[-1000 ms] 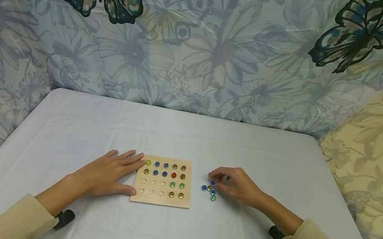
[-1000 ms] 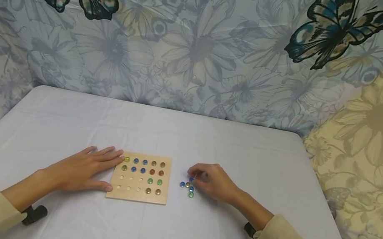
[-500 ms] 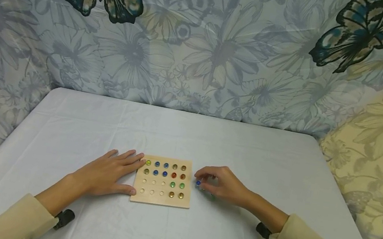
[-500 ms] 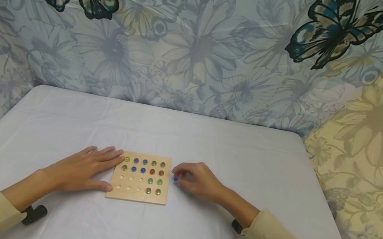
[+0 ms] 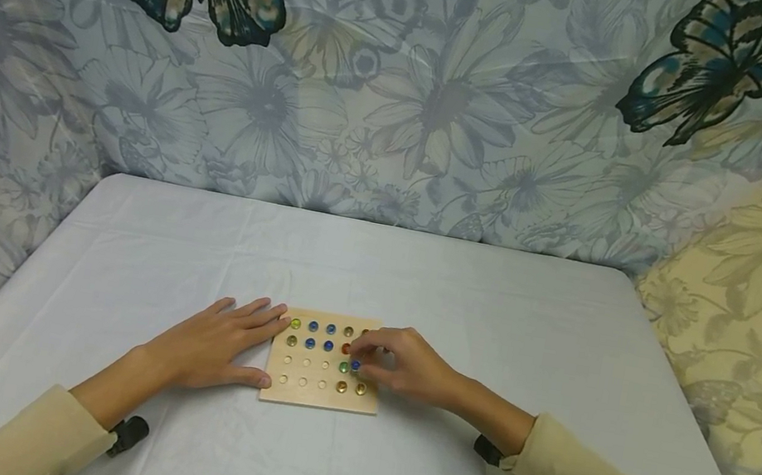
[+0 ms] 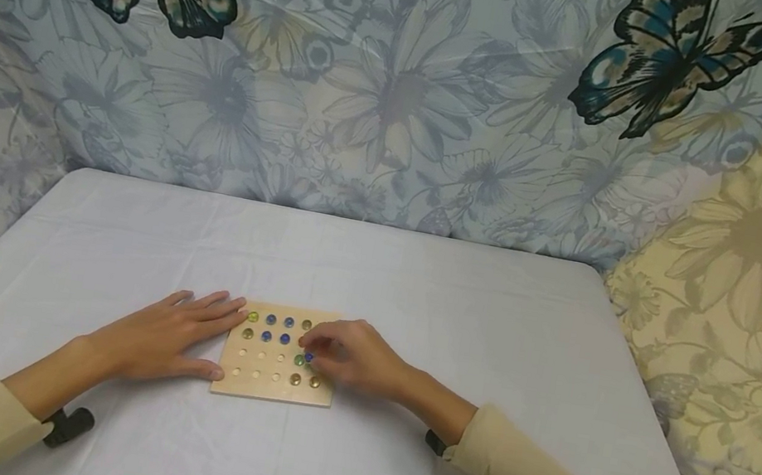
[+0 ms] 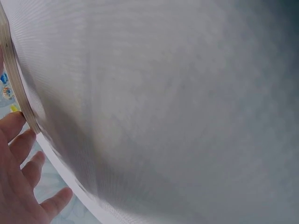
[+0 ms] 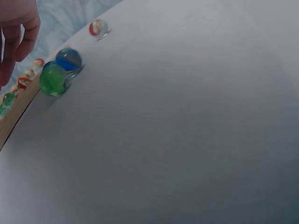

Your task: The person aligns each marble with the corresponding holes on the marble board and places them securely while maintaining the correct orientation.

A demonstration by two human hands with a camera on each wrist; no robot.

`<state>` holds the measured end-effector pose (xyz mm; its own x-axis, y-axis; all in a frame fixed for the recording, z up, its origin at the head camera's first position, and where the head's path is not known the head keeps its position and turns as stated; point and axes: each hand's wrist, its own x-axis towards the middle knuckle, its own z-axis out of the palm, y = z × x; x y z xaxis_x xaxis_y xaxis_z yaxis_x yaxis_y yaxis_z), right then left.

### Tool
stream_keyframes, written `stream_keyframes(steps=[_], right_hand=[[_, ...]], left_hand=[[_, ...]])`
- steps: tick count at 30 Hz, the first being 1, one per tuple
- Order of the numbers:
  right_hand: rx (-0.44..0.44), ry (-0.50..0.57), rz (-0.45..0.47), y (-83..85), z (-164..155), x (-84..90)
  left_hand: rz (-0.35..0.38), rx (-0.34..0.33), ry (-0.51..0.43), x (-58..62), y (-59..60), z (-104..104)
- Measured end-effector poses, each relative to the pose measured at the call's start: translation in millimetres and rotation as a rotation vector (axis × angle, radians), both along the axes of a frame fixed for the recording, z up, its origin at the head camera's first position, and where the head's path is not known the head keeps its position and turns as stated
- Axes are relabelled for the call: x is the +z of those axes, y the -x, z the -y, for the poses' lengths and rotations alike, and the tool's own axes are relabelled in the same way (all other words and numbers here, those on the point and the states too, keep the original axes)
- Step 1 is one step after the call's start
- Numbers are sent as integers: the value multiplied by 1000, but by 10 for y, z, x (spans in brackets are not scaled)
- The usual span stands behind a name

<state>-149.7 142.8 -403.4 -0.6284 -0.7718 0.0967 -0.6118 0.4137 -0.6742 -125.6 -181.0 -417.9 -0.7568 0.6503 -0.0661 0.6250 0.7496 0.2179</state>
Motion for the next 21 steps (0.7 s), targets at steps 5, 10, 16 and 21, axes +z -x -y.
stream_keyframes(steps=[5, 10, 16, 21], right_hand=[[11, -11, 2, -17, 116, 8], [36, -24, 8, -37, 238, -1], [62, -67, -34, -77, 346, -11], [78, -110, -72, -93, 394, -25]], left_hand=[[-6, -2, 1, -4, 3, 2], [-4, -2, -4, -2, 4, 9], [0, -2, -2, -5, 8, 14], [-1, -3, 0, -16, 12, 18]])
